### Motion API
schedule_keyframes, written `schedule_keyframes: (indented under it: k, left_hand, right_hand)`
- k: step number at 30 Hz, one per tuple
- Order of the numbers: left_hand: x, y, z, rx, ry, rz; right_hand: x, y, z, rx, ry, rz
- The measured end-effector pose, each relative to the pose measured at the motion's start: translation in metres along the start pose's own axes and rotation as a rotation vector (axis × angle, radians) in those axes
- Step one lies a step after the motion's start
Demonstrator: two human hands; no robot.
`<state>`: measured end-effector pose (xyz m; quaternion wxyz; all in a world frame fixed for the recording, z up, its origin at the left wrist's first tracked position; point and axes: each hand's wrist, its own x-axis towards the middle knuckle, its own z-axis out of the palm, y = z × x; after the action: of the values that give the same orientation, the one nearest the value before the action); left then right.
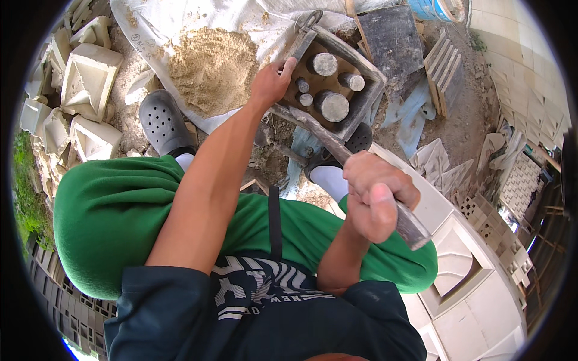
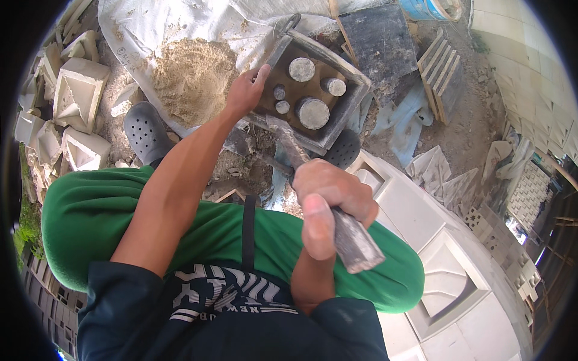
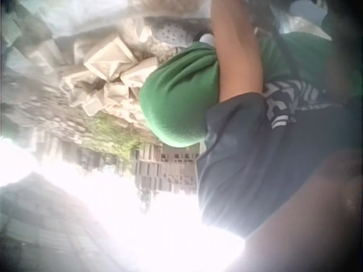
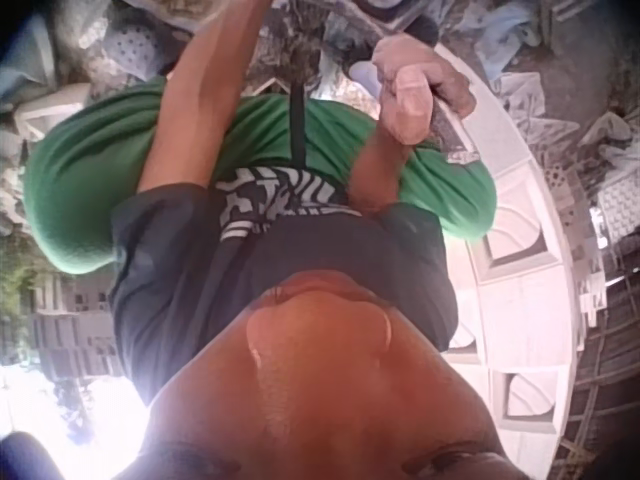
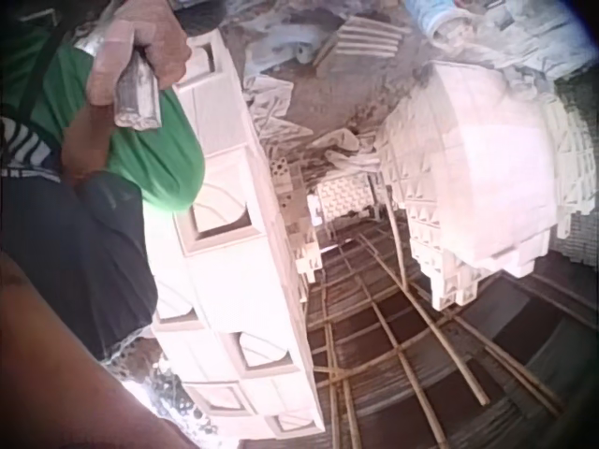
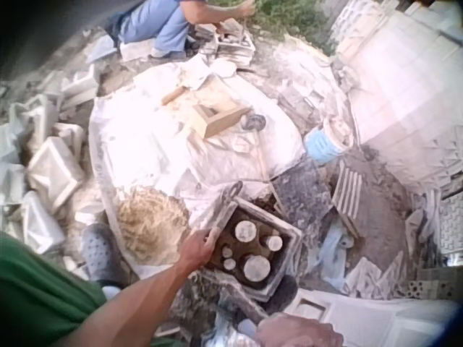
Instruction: The person uses a wooden handle to pack or level sand into a square mold containing four circular stone blocks while sitting on the ground.
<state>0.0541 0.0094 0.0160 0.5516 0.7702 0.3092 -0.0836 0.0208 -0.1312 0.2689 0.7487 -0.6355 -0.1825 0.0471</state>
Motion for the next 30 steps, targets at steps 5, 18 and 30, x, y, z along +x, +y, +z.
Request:
schedule_keyframes:
  k: [5, 18, 30]
  left_hand:
    - [0.003, -0.011, 0.002, 0.023, 0.046, 0.014]
    - [-0.007, -0.008, 0.001, 0.2, 0.058, 0.444]
    - [-0.008, -0.001, -0.005, 0.105, -0.06, 0.259]
  right_hand:
    - [0.004, -0.008, -0.022, 0.112, -0.04, -0.039]
    - [-0.017, 0.044, -0.016, 0.028, 0.062, -0.166]
    - [-0.033, 0.046, 0.001, -0.057, 0.197, -0.192]
